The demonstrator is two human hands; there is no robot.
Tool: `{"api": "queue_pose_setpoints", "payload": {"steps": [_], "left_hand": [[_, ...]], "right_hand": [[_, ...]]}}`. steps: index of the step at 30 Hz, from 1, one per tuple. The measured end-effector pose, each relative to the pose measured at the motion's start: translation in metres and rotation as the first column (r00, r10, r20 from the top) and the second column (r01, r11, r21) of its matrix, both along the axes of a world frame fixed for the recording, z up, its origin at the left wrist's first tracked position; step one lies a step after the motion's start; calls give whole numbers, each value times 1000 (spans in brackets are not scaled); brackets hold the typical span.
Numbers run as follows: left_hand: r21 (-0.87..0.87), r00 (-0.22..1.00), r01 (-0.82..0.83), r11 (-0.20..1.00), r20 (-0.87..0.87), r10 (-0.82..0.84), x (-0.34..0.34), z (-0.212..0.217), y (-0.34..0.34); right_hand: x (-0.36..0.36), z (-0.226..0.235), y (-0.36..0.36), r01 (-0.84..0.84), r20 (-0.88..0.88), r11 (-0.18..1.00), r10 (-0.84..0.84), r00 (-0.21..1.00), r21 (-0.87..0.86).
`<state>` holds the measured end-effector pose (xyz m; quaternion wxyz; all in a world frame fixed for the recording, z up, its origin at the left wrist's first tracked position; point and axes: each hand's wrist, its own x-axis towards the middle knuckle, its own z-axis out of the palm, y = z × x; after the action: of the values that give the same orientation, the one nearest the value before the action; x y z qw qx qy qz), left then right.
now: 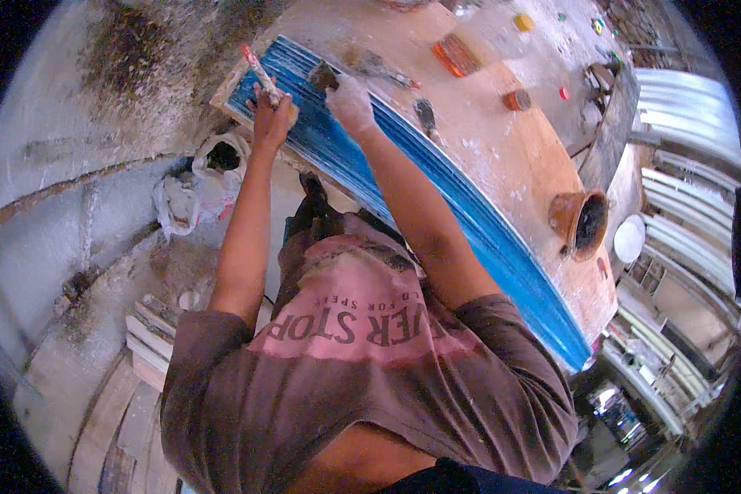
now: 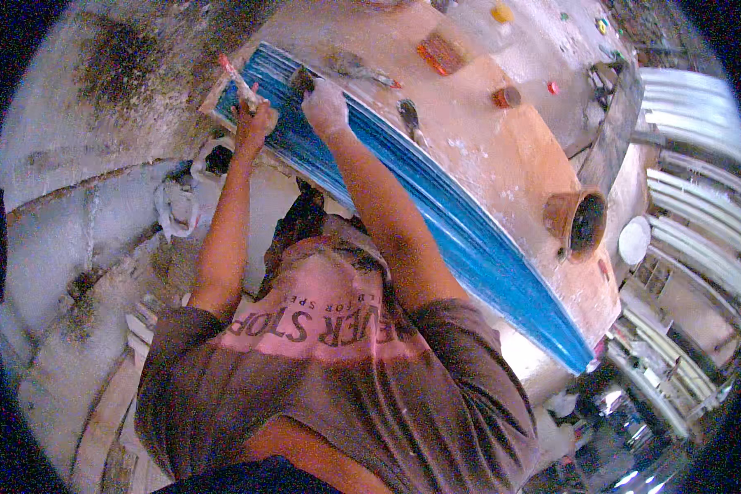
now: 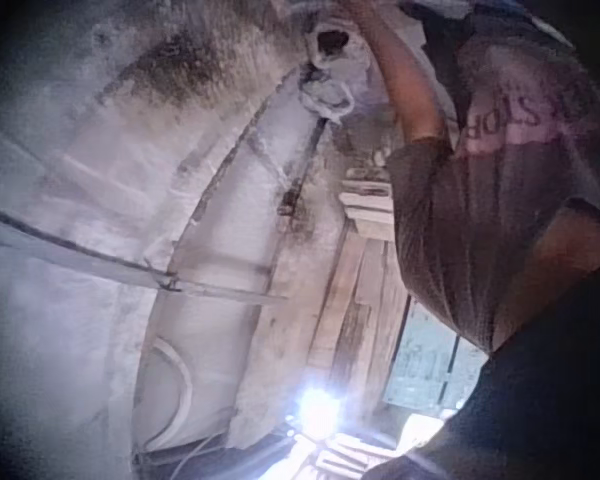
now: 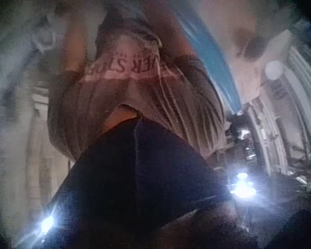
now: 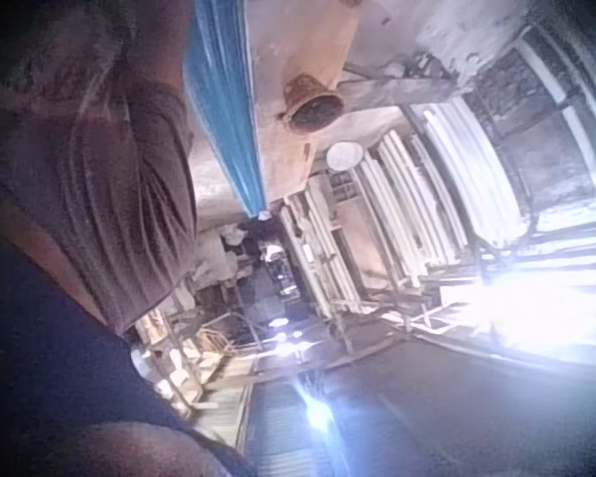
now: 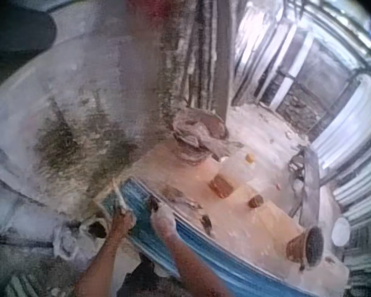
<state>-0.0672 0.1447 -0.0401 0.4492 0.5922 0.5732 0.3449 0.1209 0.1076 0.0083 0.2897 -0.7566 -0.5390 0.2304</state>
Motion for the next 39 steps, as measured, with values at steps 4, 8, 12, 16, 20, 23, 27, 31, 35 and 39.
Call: {"api": "queue_pose_setpoints", "payload": {"steps": [4,8,12,16,20,23,27,31,35,39], "left_hand": [[-67,925,-71,995,370,91,-24,1,5],[10,870,-42,999,492,32,-24,-13,9],[-31,688,-251,967,698,201,-8,-41,0],[275,862,-402,873,435,259,-15,-69,-1],[163,667,-525,836,688,285,7,-10,0],[171,687,-546,820,653,321,7,-5,-2],[215,736,-498,840,617,278,0,-27,-3],[218,746,-501,837,599,290,2,-27,-4],[218,701,-551,805,645,305,6,-10,1],[147,710,-537,831,611,350,4,-8,-3]], "right_hand": [[42,8,-40,-198,-23,978,200,980,60],[48,34,-57,-140,101,983,152,983,-119],[14,61,47,-279,330,878,416,848,-389],[-3,95,111,-420,618,751,659,428,-509],[2,84,145,-469,574,619,778,257,-630],[1,74,171,-492,525,527,836,157,-693],[-11,74,182,-445,515,521,845,146,-728],[-3,72,177,-504,545,553,819,180,-664],[-10,74,173,-530,573,549,808,138,-647],[-19,83,183,-446,526,548,830,186,-707]]}}
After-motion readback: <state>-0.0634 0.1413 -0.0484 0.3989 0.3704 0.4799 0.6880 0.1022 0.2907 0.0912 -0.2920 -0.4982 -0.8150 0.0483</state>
